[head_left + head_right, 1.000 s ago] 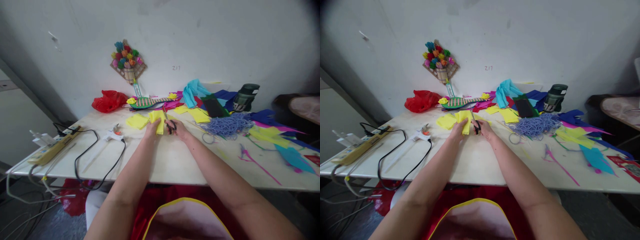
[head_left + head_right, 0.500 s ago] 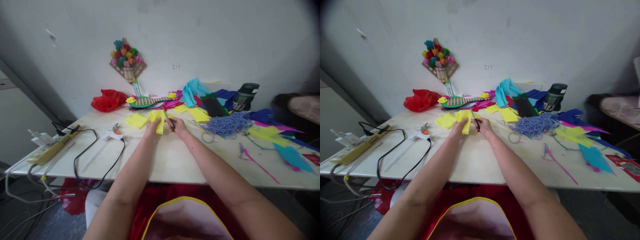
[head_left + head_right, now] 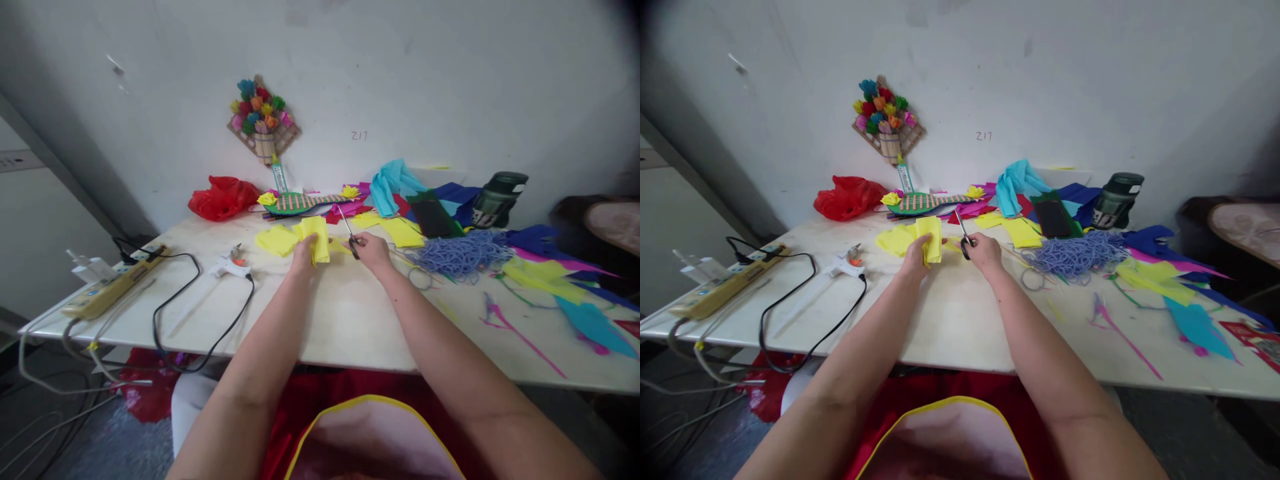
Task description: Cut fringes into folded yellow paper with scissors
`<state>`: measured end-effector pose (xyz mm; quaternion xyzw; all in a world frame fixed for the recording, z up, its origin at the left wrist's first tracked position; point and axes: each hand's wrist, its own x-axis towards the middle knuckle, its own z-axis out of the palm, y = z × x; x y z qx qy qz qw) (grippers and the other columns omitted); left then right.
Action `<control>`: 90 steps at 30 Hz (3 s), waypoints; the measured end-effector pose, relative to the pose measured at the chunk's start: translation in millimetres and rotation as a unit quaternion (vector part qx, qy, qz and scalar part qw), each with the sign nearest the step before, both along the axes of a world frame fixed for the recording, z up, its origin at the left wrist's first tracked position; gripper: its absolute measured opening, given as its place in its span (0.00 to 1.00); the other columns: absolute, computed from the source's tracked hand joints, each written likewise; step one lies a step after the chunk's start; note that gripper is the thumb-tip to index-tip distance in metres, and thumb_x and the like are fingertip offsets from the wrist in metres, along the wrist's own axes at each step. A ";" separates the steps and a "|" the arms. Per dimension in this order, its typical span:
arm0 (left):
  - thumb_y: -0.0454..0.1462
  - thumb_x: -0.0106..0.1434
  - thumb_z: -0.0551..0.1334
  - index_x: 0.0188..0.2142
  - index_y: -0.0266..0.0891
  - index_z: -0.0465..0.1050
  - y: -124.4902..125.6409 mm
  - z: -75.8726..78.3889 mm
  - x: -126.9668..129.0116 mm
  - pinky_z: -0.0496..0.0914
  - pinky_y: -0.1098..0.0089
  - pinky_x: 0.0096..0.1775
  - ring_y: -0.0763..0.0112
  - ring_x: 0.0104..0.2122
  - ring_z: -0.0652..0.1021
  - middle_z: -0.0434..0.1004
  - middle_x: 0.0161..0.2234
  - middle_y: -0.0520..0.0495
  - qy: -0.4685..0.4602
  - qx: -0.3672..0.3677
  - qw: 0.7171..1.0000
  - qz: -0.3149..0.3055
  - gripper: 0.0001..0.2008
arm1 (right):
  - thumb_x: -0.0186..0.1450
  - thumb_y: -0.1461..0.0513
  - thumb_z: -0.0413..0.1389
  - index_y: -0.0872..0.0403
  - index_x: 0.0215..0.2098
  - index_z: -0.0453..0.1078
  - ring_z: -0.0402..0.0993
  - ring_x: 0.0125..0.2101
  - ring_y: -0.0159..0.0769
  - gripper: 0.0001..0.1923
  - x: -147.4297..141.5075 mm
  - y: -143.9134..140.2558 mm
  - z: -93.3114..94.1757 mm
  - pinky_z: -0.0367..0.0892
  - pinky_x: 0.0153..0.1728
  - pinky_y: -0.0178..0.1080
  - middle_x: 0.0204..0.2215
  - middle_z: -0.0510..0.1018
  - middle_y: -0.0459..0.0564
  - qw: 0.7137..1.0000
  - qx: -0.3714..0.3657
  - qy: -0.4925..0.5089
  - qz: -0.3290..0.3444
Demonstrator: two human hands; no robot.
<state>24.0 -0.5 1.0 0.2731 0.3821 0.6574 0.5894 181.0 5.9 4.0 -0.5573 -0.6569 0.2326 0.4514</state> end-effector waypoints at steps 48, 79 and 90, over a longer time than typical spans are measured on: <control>0.37 0.43 0.69 0.34 0.32 0.73 10.3 -18.3 -10.8 0.72 0.62 0.38 0.59 0.35 0.77 0.77 0.30 0.40 0.112 0.036 0.990 -0.078 0.17 | 0.47 0.55 0.54 0.54 0.22 0.64 0.65 0.23 0.31 0.11 -3.2 20.5 -19.6 0.61 0.26 0.34 0.19 0.69 0.43 0.988 0.010 0.155 -0.013; 0.48 0.41 0.68 0.33 0.34 0.73 6.5 -14.6 -7.2 0.71 0.65 0.33 0.59 0.35 0.76 0.77 0.29 0.43 0.176 0.102 0.975 -0.094 0.23 | 0.43 0.59 0.59 0.55 0.21 0.68 0.66 0.21 0.29 0.09 -1.0 13.3 -11.0 0.62 0.26 0.34 0.17 0.72 0.41 0.940 -0.024 0.334 0.060; 0.45 0.41 0.68 0.33 0.35 0.72 7.9 -15.5 -7.1 0.69 0.68 0.31 0.62 0.33 0.77 0.77 0.28 0.44 0.162 0.093 0.977 -0.103 0.21 | 0.43 0.61 0.57 0.55 0.15 0.61 0.56 0.18 0.25 0.08 -1.0 14.4 -13.7 0.53 0.20 0.31 0.12 0.59 0.37 0.940 -0.014 0.339 0.029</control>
